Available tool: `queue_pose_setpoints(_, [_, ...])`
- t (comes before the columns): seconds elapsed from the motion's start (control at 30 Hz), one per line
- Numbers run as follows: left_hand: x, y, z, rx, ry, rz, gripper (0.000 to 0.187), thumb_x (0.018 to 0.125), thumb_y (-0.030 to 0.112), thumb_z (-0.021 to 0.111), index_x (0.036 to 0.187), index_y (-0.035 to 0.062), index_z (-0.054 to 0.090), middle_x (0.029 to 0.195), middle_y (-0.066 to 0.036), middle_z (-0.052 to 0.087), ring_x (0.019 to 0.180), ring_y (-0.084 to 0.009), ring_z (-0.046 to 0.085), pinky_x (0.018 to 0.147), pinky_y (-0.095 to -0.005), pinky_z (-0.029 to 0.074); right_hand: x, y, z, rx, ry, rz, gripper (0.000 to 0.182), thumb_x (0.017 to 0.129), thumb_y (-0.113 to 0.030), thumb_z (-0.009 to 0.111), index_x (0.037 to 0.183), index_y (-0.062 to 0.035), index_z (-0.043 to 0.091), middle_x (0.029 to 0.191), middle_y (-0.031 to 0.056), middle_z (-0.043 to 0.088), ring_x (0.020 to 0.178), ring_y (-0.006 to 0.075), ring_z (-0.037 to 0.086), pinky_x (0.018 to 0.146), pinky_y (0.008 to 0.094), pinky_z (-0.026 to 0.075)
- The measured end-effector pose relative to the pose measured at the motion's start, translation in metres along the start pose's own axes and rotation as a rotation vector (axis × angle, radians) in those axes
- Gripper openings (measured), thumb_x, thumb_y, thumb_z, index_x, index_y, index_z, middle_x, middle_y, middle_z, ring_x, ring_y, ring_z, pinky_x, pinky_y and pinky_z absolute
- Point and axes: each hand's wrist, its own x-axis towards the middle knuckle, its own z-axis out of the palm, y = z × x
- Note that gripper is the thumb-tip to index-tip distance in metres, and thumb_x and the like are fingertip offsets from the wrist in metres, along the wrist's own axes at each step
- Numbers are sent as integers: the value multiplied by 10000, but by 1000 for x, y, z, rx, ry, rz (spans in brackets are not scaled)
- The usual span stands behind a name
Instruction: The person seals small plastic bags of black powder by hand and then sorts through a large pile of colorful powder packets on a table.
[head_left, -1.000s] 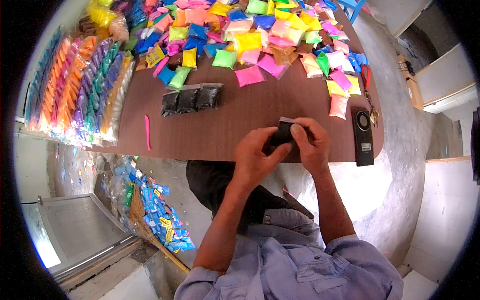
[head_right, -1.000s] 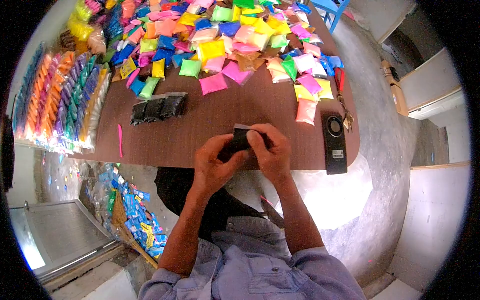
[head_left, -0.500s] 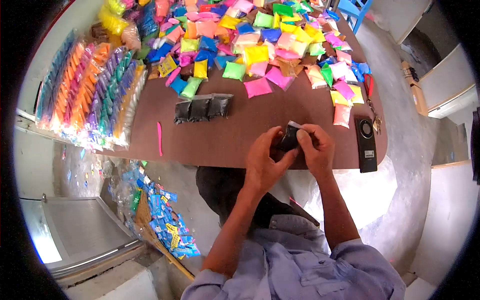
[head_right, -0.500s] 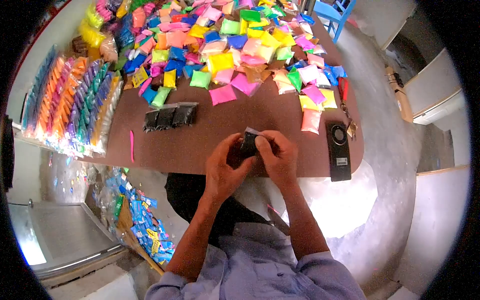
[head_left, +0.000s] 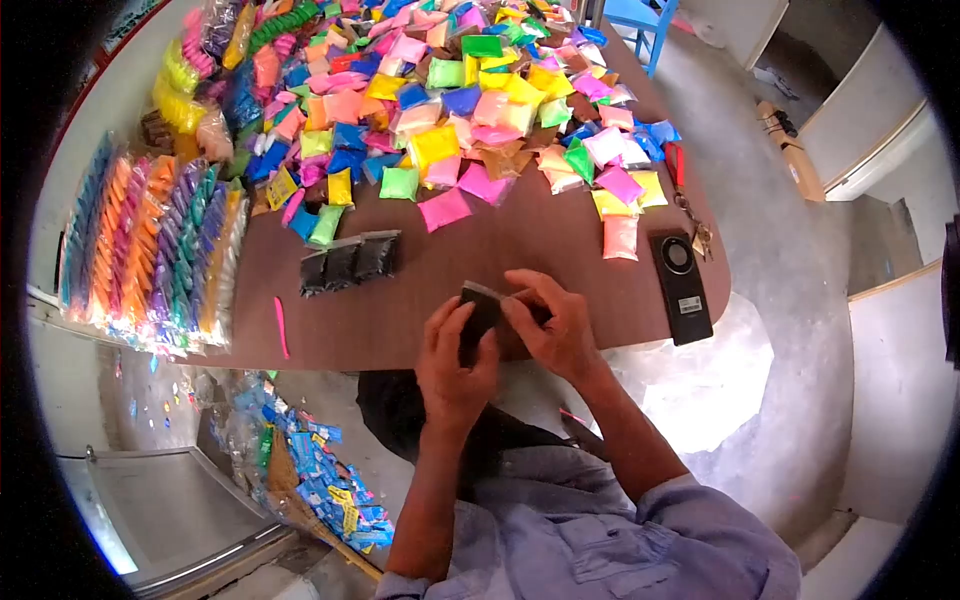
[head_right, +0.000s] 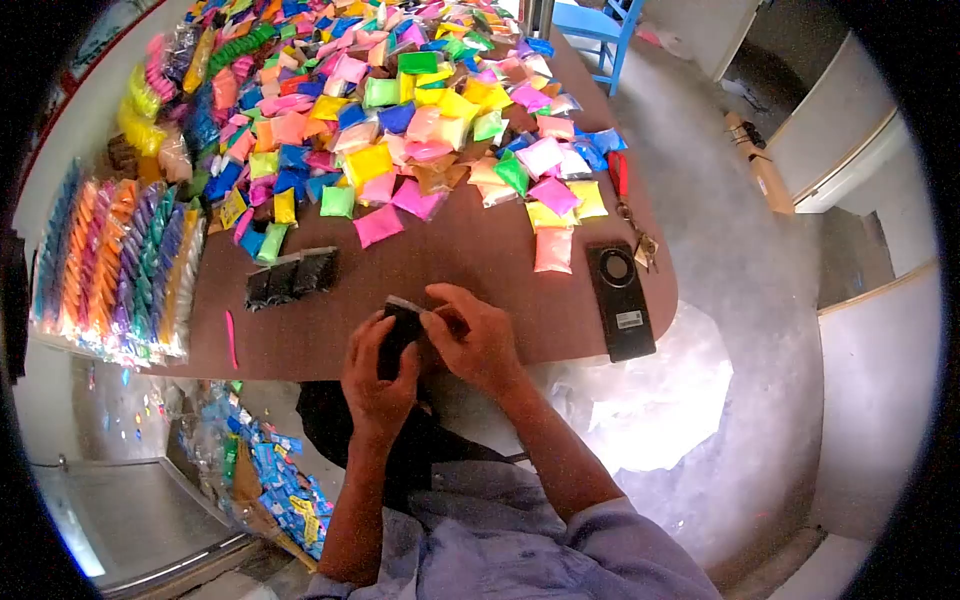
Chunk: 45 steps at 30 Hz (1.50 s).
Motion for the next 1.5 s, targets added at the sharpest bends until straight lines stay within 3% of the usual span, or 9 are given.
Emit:
queue_pose_setpoints(0.23, [3,-40,-60,254,197,-101,361,929,79,743,1272,-2,663,1251,-207,688,1110,-371,692,981,-448,546,0,-1,-2,-17,-25,66,271,971,-169,742,1199,-27,714,943,138,757,757,183,713,678,326,574])
queue_pose_setpoints(0.43, [20,-75,-101,289,310,-385,331,944,118,738,1247,-10,704,1179,-211,737,1101,-338,710,962,-431,557,0,1,-1,-28,-26,49,218,979,-145,724,1157,-19,728,943,120,750,761,180,699,682,316,562])
queue_pose_setpoints(0.7, [24,-98,-107,506,282,-351,326,945,112,707,1245,-14,706,1213,-223,729,1138,-389,698,995,-475,544,1,-2,-3,-66,-31,54,209,977,-138,718,1146,-17,736,950,133,751,774,174,704,691,323,565])
queue_pose_setpoints(0.97, [20,-113,-107,703,283,-105,357,941,90,688,1284,-11,683,1312,-220,684,1220,-410,652,1039,-491,528,1,2,-2,-88,-35,22,197,985,-146,711,1140,-29,738,967,134,757,777,195,712,666,328,569])
queue_pose_setpoints(1.0, [15,-126,-103,680,275,-173,375,947,99,692,1306,-4,671,1320,-209,682,1226,-399,645,1054,-488,515,1,1,-7,-94,-47,25,192,986,-147,712,1139,-34,737,985,134,761,779,199,714,662,337,574])
queue_pose_setpoints(1.07, [6,-148,-101,706,321,-18,361,971,103,675,1321,15,667,1318,-211,680,1209,-407,635,1072,-482,495,4,-2,-10,-69,-24,-9,169,980,-151,714,1112,-48,738,1000,127,756,809,240,731,687,353,584])
queue_pose_setpoints(1.3, [16,-116,-97,695,313,-162,372,987,87,651,1350,7,630,1356,-221,645,1267,-447,586,1092,-540,444,47,0,-61,-476,76,-256,153,924,-74,731,1076,-61,747,1032,135,750,876,319,743,766,371,595])
queue_pose_setpoints(1.37, [14,-122,-96,667,336,-168,378,990,84,652,1359,10,627,1371,-213,643,1280,-442,583,1099,-539,440,62,8,-81,-683,15,-331,186,893,-100,748,1076,-68,748,1091,118,745,994,355,715,885,428,577])
queue_pose_setpoints(1.5, [12,-127,-99,678,318,-152,383,987,85,665,1361,13,628,1383,-201,641,1295,-423,585,1107,-530,439,86,17,-100,-859,16,-326,211,884,-144,761,1084,-77,755,1105,103,741,1083,341,687,950,456,552])
